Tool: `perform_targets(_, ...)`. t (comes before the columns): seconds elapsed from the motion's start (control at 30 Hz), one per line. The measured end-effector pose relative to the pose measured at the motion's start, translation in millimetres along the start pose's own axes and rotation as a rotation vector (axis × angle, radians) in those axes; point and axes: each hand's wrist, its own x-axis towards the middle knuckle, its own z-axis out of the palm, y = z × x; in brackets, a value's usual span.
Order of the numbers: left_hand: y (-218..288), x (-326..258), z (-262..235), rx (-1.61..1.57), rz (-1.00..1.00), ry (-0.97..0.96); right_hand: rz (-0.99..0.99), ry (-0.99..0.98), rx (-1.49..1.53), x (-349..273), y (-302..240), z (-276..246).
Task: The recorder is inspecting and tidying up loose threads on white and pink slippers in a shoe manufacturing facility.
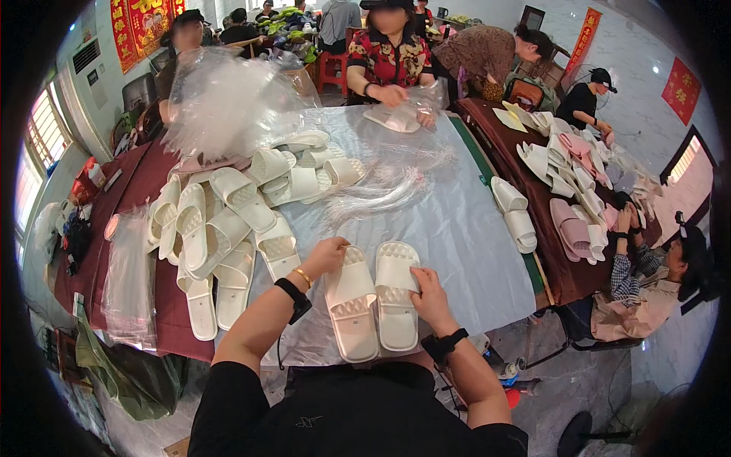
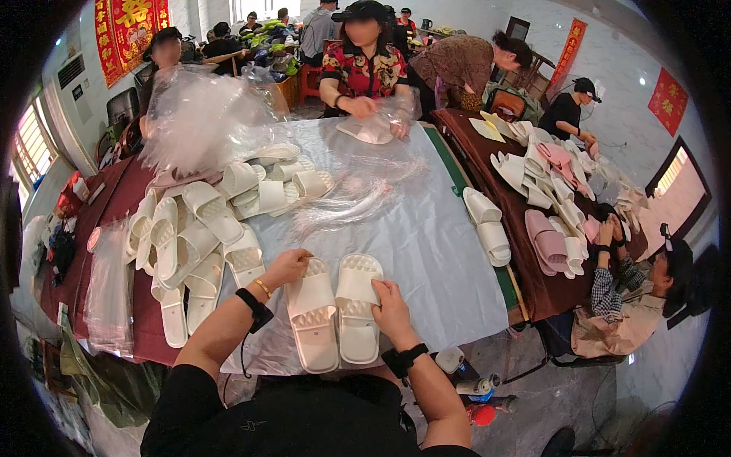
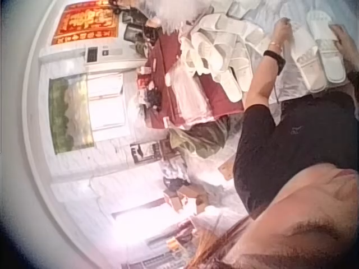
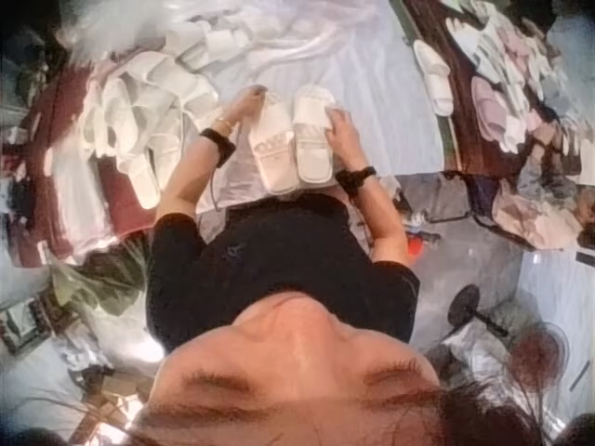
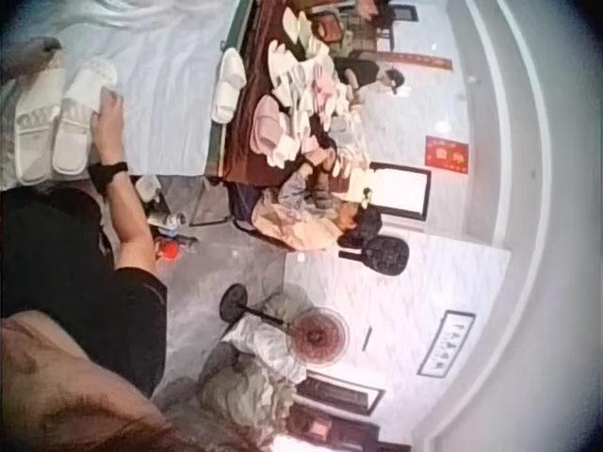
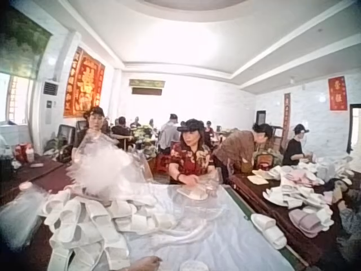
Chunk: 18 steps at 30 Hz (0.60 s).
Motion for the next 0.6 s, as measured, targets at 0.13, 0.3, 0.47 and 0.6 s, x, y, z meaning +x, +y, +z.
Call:
perform_targets(0.13,-1,18,5,0.136,0.047,0.207,0.059,-0.019,0.106,-11,7,0)
perform_targets(0.3,3,55,4,0.321,0.021,0.268,-0.036,0.093,0.078,-14,12,11)
perform_targets(0.47,0,73,15,0.461,-0.027,0.308,0.019,0.073,0.159,-17,15,11)
perform_targets(0.6,-8,78,19,0.449,0.051,0.284,-0.01,0.065,0.133,-18,17,11)
